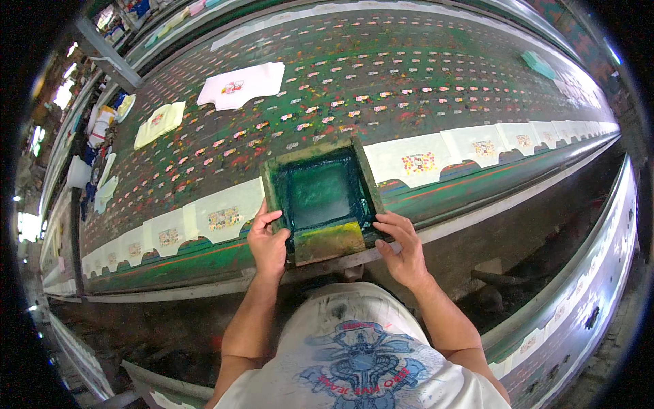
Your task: The person holds a screen printing frame and repeatedly uses a squeegee to spread green ink across the mesh. The person moves the frame along a conveyor belt where printed fabric pieces are visible. The person occasionally adjusts the frame and continues the ink spreading motion.
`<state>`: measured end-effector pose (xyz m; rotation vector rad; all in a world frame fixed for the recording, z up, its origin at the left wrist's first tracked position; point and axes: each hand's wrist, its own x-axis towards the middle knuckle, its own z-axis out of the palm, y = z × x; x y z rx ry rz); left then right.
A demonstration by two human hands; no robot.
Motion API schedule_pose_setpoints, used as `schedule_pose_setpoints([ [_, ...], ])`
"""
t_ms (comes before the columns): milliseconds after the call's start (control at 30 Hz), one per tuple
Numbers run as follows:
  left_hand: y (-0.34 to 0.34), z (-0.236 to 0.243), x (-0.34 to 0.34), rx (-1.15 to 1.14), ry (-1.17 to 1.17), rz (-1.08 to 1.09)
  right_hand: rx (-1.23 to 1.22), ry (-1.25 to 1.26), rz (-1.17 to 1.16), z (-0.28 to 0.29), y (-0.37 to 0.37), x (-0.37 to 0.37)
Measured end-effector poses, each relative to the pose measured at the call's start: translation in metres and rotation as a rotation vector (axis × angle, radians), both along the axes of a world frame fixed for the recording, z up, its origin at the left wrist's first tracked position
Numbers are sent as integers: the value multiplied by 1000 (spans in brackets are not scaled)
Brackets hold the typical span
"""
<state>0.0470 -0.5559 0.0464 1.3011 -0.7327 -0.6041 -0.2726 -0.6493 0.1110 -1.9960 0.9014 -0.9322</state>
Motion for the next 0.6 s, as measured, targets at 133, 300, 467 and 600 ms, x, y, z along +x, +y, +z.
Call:
schedule_pose_setpoints([
  [133,0,4,-2,62,13,26,-121,52,-11,8,4,8],
  [300,-2,5,-5,57,36,15,-356,179,209,37,8,25],
  [467,-4,7,-6,55,60,7,-508,372,352,43,9,54],
  [600,-3,4,-4,1,-39,-18,-494,561,433,45,1,73],
])
